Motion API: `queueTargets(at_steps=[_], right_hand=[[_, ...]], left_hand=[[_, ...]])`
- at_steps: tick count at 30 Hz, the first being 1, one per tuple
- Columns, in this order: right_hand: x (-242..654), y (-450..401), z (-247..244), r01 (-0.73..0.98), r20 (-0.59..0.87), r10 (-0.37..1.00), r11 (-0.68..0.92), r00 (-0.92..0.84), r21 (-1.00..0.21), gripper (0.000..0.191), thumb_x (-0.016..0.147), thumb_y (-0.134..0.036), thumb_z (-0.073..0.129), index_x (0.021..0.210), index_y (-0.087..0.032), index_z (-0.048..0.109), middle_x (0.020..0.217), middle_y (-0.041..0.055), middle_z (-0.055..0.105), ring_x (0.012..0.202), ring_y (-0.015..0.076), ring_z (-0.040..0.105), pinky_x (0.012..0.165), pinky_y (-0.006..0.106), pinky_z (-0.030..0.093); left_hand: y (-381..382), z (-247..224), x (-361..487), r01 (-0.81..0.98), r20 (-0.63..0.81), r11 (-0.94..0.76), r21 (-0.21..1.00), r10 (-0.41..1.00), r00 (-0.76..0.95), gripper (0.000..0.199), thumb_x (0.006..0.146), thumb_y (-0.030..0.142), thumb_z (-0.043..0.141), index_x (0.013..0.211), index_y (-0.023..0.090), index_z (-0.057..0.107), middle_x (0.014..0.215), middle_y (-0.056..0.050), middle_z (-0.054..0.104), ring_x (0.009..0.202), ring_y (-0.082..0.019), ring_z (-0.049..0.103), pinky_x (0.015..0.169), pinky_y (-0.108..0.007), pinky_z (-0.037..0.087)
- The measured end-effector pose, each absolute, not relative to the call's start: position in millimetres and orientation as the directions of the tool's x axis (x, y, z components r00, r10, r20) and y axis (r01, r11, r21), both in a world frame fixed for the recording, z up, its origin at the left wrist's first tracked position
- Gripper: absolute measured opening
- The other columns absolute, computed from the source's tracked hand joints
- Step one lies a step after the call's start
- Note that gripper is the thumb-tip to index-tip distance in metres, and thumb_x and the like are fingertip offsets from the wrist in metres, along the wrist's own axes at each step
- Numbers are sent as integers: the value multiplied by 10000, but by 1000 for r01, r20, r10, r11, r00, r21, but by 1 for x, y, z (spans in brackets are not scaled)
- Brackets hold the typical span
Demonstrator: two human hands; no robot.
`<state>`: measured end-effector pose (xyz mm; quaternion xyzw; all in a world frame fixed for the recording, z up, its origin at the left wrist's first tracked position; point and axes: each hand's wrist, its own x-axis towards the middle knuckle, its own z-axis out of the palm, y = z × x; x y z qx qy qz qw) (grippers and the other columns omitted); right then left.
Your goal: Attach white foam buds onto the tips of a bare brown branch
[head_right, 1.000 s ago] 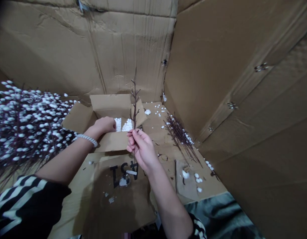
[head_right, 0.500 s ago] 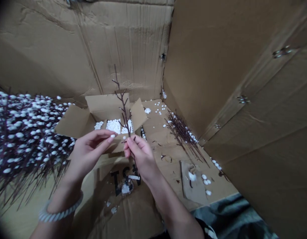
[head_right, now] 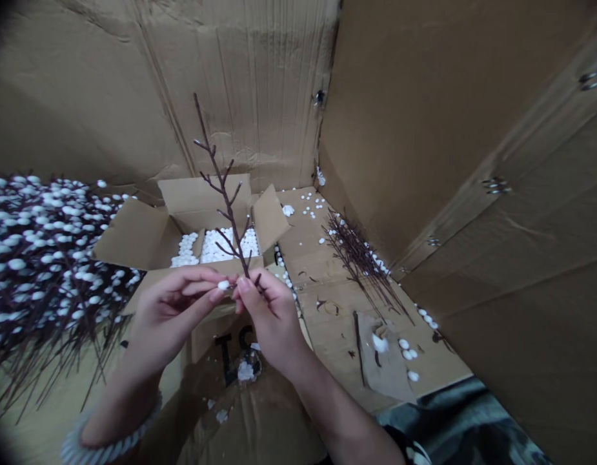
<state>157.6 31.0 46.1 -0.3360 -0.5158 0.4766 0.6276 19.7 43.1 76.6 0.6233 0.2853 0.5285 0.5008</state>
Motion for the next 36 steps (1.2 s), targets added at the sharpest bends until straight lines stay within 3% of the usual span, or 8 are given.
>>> queueTargets(at_steps=[12,28,36], right_hand=[[157,25,52,-66,435,895,442,97,-895,278,906,-304,509,648,-199,517,564,-51,439,529,94,384,495,212,313],[157,23,51,11,465,879,467,102,-884,286,917,-314,488,654,-204,516,567,-43,439,525,107,390,505,241,316],[157,23,53,31,470,878,470,86,-882,296,916,-305,491,639,-203,512,556,-47,435,510,101,382,493,234,309]], left_hand=[[41,71,26,-205,394,-357,911,900,185,246,727,9,678,821,234,712,809,54,759,736,-67,720,722,-104,575],[36,68,30,-72,403,-399,914,913,60,97,692,103,739,734,183,706,704,-6,741,672,-129,717,615,-171,597],[37,69,28,-48,419,-417,908,906,62,114,680,91,738,706,196,701,687,12,734,645,-106,704,597,-150,581]])
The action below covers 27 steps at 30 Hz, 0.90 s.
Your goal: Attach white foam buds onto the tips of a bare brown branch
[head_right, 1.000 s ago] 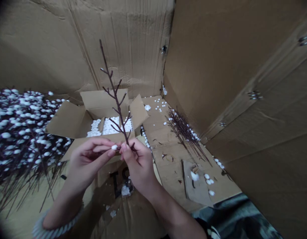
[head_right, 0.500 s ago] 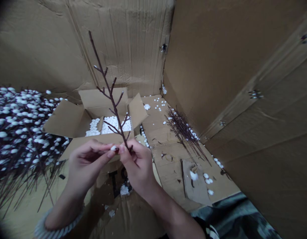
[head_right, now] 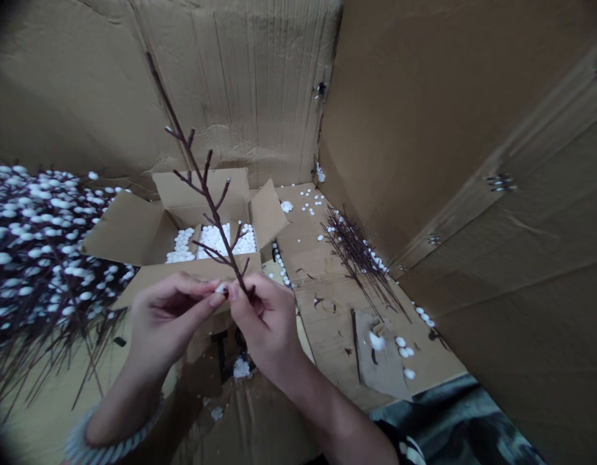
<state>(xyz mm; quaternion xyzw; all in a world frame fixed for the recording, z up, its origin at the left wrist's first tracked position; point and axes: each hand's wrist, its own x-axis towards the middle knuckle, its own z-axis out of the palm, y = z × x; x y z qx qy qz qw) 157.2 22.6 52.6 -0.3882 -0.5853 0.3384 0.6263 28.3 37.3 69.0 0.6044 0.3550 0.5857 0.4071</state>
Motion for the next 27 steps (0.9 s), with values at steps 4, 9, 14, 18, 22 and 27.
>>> queueTargets(at_steps=[4,9,14,18,22,27], right_hand=[[157,23,54,30,472,877,472,83,-881,297,915,-308,487,640,-201,518,559,-44,455,510,99,397,490,228,320],[157,23,52,39,475,877,473,75,-880,297,914,-305,489,637,-201,520,560,-44,451,509,98,394,487,230,313],[158,22,53,51,473,879,471,60,-881,284,909,-296,498,642,-205,527,556,-47,431,511,100,385,484,238,301],[158,22,54,57,474,879,471,59,-880,288,908,-289,498,634,-206,525,553,-49,438,511,99,387,484,239,301],[159,23,54,64,477,877,474,57,-878,274,908,-276,503,644,-207,533,562,-51,453,518,96,395,492,239,304],[159,21,52,76,481,875,477,50,-876,265,910,-271,499,655,-207,532,569,-50,445,524,96,390,499,240,303]], left_hand=[[37,67,27,-52,420,-417,907,905,72,112,681,99,741,708,199,700,692,18,737,660,-105,708,611,-144,579],[37,66,27,-38,418,-416,908,906,70,72,684,139,751,700,185,699,687,-3,737,651,-124,709,595,-166,589],[38,67,27,-27,419,-418,908,906,65,79,676,169,765,679,188,688,682,-13,739,642,-139,715,600,-189,604],[37,69,28,-25,417,-417,909,907,58,103,658,202,784,654,183,683,665,-18,738,616,-147,714,570,-193,606],[37,69,28,-37,417,-415,909,907,58,107,658,206,787,653,187,682,664,-10,738,610,-138,712,568,-178,603],[37,68,28,-49,413,-411,910,908,68,101,666,194,782,663,187,682,693,-16,746,645,-155,724,599,-197,614]])
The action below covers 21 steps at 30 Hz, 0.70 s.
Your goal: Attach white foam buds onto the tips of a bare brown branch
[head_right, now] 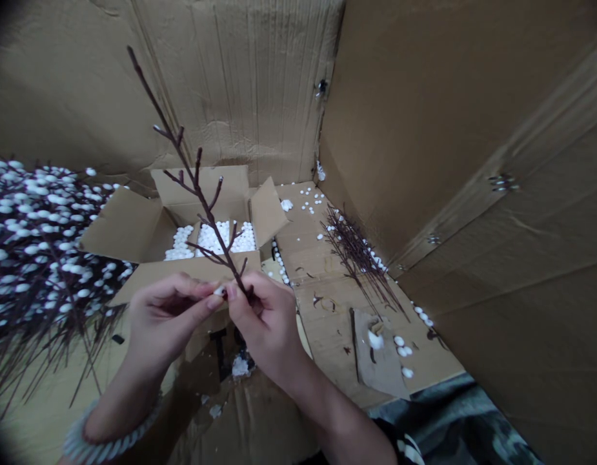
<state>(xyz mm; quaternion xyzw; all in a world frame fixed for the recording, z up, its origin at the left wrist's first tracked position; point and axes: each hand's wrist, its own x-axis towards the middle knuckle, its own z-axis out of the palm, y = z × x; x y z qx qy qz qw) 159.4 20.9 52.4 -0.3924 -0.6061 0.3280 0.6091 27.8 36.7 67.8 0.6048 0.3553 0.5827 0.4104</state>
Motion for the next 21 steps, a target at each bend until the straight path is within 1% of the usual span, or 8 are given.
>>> queueTargets(at_steps=[5,8,13,18,21], right_hand=[[159,20,52,94,476,878,471,41,-877,318,898,-290,509,596,-198,472,549,-48,405,522,100,369,501,245,302],[160,20,53,104,473,880,467,45,-878,299,903,-295,497,621,-199,501,560,-42,435,528,103,392,503,244,312],[160,21,53,121,481,875,473,49,-873,290,901,-287,503,625,-202,509,551,-47,426,516,101,379,495,244,300],[160,20,52,129,494,869,487,29,-864,243,902,-268,501,670,-209,545,610,-29,524,574,115,456,546,251,352],[160,21,52,133,501,865,494,21,-859,238,904,-265,496,679,-213,553,630,-25,548,584,118,471,553,254,358]], left_hand=[[37,68,27,-36,398,-396,917,915,60,112,666,226,784,657,181,682,689,-27,748,653,-167,727,607,-213,620],[36,69,27,-33,396,-395,918,915,73,132,659,243,791,637,180,676,688,-30,748,655,-177,729,606,-225,625],[37,67,26,-44,403,-400,915,910,96,98,673,152,764,654,204,684,700,3,751,670,-143,727,621,-182,613],[37,66,25,-36,406,-404,914,909,98,89,675,147,759,662,198,688,706,-7,751,663,-152,726,614,-200,617],[37,66,25,-27,411,-410,912,906,100,74,685,155,755,675,197,695,719,-10,753,670,-157,726,616,-210,618]])
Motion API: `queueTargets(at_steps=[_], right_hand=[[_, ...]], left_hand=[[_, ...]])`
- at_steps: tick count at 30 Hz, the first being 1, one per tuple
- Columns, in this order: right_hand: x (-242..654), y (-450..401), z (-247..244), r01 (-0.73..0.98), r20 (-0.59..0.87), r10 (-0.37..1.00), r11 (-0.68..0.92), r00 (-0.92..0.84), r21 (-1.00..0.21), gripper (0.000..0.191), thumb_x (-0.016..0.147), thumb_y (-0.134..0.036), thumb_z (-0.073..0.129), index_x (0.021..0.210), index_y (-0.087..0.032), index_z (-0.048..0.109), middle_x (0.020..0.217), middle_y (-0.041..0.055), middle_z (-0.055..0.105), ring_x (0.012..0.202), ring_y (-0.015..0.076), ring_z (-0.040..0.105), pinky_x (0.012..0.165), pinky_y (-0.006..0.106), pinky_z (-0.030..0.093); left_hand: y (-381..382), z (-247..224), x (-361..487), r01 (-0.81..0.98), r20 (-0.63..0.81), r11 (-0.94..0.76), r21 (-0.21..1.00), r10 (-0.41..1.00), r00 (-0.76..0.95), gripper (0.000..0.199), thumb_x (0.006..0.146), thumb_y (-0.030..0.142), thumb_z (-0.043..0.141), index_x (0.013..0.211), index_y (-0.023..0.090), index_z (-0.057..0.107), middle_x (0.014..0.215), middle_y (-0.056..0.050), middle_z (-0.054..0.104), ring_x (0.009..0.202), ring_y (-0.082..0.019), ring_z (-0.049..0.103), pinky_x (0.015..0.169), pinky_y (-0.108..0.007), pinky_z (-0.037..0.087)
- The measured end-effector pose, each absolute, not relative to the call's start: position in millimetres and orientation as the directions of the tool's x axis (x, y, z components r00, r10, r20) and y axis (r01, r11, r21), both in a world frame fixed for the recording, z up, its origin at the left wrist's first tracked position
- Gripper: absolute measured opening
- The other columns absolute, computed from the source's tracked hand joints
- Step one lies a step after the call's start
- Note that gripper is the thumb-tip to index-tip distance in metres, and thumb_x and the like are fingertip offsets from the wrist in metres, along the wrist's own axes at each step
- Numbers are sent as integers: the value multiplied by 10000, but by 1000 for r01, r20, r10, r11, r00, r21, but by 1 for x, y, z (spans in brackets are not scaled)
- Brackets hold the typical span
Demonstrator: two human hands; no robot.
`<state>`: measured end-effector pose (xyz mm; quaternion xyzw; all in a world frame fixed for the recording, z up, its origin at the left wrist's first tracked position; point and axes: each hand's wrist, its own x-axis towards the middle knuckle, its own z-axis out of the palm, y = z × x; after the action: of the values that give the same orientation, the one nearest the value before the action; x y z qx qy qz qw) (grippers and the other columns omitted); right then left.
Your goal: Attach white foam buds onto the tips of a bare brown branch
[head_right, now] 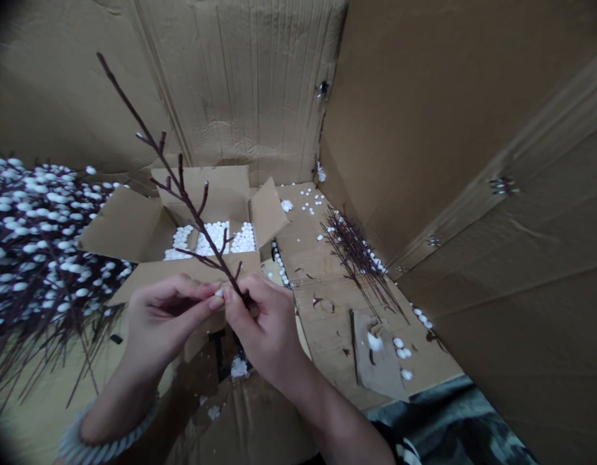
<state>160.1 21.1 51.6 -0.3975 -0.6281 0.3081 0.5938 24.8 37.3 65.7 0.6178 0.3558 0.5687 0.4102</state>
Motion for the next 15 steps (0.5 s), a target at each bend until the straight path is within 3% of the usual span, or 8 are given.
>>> queueTargets(at_steps=[6,9,12,15], right_hand=[[163,24,56,125,500,866,494,24,-861,254,886,-249,533,639,-199,566,589,-33,509,564,108,456,547,250,352],[169,28,57,72,516,851,511,96,-856,242,885,-278,535,660,-199,577,606,-30,539,570,110,491,539,245,375],[177,36,55,-4,524,801,549,290,-836,260,911,-313,485,677,-208,524,573,-52,485,527,97,462,513,228,377],[183,45,53,-42,505,734,584,455,-811,251,916,-301,487,684,-207,494,555,-70,423,481,79,374,491,210,344]], left_hand=[[36,70,27,-10,436,-438,899,893,114,109,711,107,727,736,212,717,739,9,754,676,-134,722,627,-181,603],[36,71,31,38,452,-460,887,882,132,183,729,131,723,896,205,706,863,-5,756,758,-136,725,704,-195,604],[37,67,34,257,491,-529,809,848,200,278,770,195,702,1039,168,639,960,-46,734,828,-136,712,755,-212,591],[41,61,38,435,485,-613,659,789,377,154,788,170,670,940,172,642,843,-19,715,737,-122,686,672,-208,567]])
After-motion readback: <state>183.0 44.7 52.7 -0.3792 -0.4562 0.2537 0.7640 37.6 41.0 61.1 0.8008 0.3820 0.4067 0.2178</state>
